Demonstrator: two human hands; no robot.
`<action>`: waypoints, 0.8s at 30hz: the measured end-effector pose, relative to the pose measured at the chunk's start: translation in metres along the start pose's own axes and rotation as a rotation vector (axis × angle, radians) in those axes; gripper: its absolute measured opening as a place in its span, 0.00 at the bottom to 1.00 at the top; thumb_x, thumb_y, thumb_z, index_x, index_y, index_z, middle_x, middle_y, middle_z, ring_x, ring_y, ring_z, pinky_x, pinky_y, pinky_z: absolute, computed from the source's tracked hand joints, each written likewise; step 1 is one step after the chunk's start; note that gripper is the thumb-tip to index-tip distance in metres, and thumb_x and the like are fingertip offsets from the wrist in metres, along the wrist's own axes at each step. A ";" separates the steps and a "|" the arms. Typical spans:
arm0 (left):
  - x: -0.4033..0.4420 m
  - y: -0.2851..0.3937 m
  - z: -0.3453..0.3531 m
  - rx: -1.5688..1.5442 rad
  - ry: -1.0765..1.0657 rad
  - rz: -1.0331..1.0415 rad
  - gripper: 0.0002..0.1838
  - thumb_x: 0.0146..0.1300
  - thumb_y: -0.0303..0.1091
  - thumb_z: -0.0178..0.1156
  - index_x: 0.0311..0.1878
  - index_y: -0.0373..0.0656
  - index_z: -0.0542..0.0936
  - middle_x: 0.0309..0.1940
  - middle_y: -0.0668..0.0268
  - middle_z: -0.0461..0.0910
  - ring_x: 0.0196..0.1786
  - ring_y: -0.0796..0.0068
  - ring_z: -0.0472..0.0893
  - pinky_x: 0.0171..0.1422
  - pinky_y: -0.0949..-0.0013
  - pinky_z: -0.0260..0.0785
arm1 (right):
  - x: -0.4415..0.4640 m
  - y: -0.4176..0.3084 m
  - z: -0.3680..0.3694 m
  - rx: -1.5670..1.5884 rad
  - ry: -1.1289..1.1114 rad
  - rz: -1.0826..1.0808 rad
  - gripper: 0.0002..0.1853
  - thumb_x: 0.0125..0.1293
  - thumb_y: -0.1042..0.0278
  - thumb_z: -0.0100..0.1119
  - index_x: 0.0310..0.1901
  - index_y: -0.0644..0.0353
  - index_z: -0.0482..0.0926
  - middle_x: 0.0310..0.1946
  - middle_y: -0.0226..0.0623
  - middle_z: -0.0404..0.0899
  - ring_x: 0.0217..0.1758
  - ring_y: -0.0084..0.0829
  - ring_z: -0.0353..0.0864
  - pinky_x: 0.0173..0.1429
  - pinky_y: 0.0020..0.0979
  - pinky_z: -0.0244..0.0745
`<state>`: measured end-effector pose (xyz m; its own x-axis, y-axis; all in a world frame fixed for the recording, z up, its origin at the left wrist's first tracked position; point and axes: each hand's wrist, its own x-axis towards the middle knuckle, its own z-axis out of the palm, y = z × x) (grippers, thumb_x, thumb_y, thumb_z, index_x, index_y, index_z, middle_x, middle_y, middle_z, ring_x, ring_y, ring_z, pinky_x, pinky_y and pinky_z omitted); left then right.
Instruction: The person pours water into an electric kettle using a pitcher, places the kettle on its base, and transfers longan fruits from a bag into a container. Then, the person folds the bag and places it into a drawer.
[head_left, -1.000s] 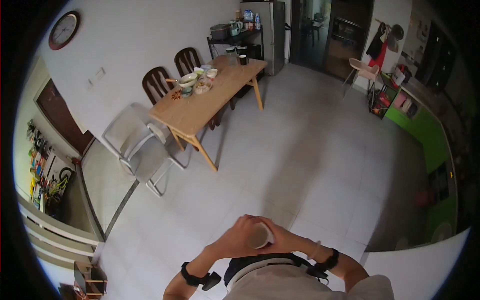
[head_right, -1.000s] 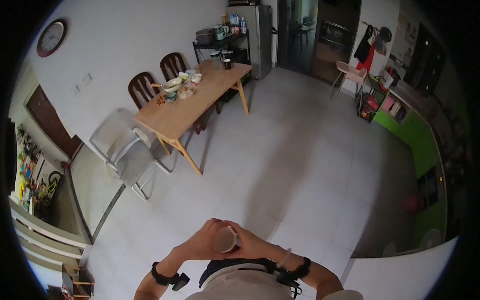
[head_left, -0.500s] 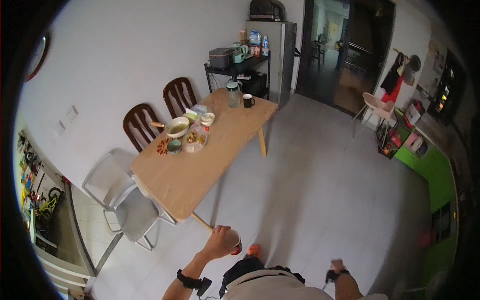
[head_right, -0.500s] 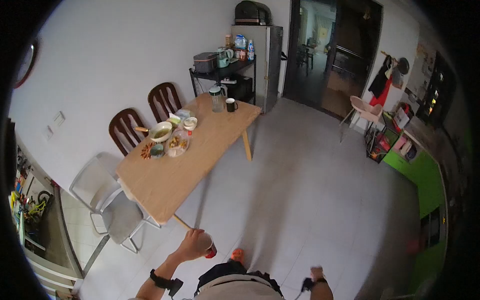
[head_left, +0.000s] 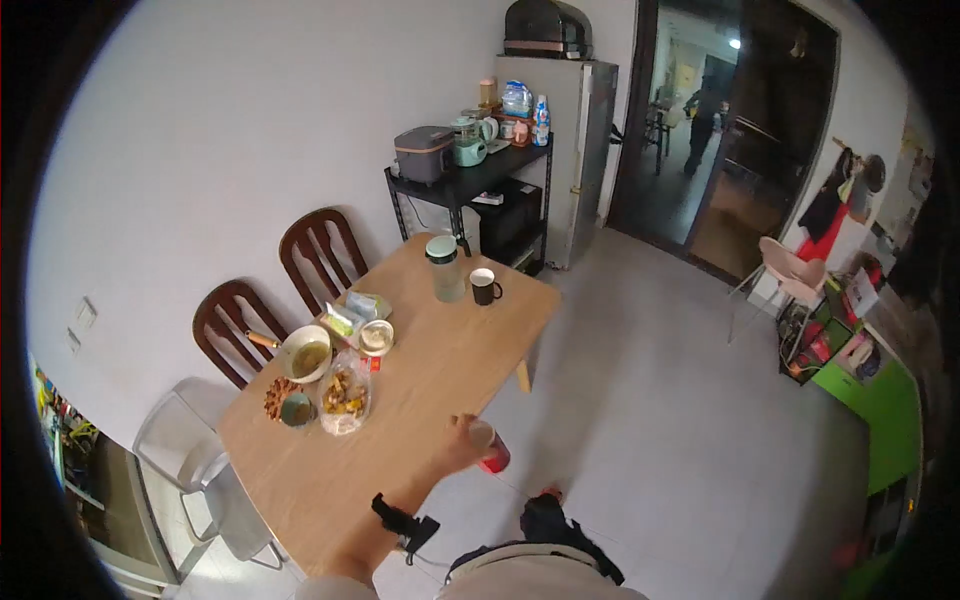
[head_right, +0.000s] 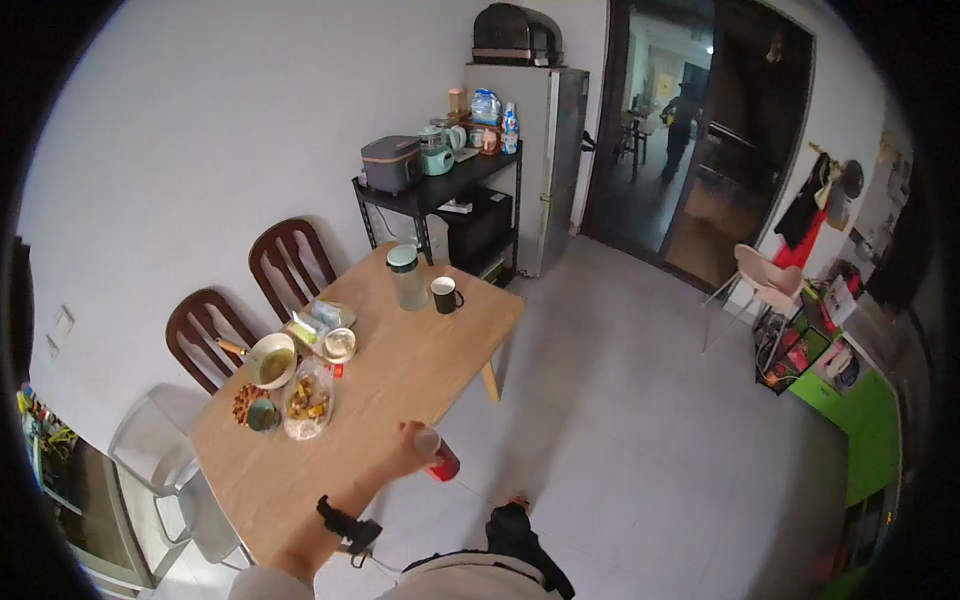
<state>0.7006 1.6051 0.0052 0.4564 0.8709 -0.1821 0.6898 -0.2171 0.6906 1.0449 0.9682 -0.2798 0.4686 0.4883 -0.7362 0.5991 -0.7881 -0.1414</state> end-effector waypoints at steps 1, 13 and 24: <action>0.031 -0.006 -0.007 -0.082 0.040 -0.057 0.42 0.38 0.52 0.70 0.56 0.41 0.69 0.53 0.48 0.65 0.57 0.47 0.66 0.61 0.52 0.63 | 0.036 -0.008 -0.025 -0.075 0.032 -0.076 0.13 0.50 0.55 0.58 0.29 0.55 0.81 0.31 0.43 0.82 0.34 0.41 0.81 0.39 0.48 0.74; 0.383 -0.116 -0.133 0.539 0.278 -0.272 0.22 0.48 0.49 0.64 0.44 0.46 0.82 0.61 0.51 0.61 0.61 0.46 0.60 0.61 0.46 0.57 | 0.246 -0.342 -0.451 0.575 0.559 -0.344 0.16 0.54 0.62 0.62 0.42 0.61 0.77 0.31 0.46 0.80 0.37 0.40 0.80 0.42 0.36 0.75; 0.470 -0.179 -0.152 0.596 0.178 -0.546 0.42 0.40 0.52 0.69 0.56 0.36 0.68 0.56 0.51 0.62 0.60 0.49 0.61 0.64 0.52 0.58 | 0.340 -0.199 -0.268 -0.248 0.050 0.613 0.15 0.59 0.49 0.59 0.36 0.52 0.81 0.33 0.37 0.81 0.41 0.40 0.80 0.43 0.50 0.74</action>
<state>0.7067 2.1202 -0.0978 -0.0911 0.9674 -0.2362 0.9938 0.1037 0.0413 1.2590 1.3914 -0.3249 0.7979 0.0006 -0.6028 0.3436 -0.8221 0.4540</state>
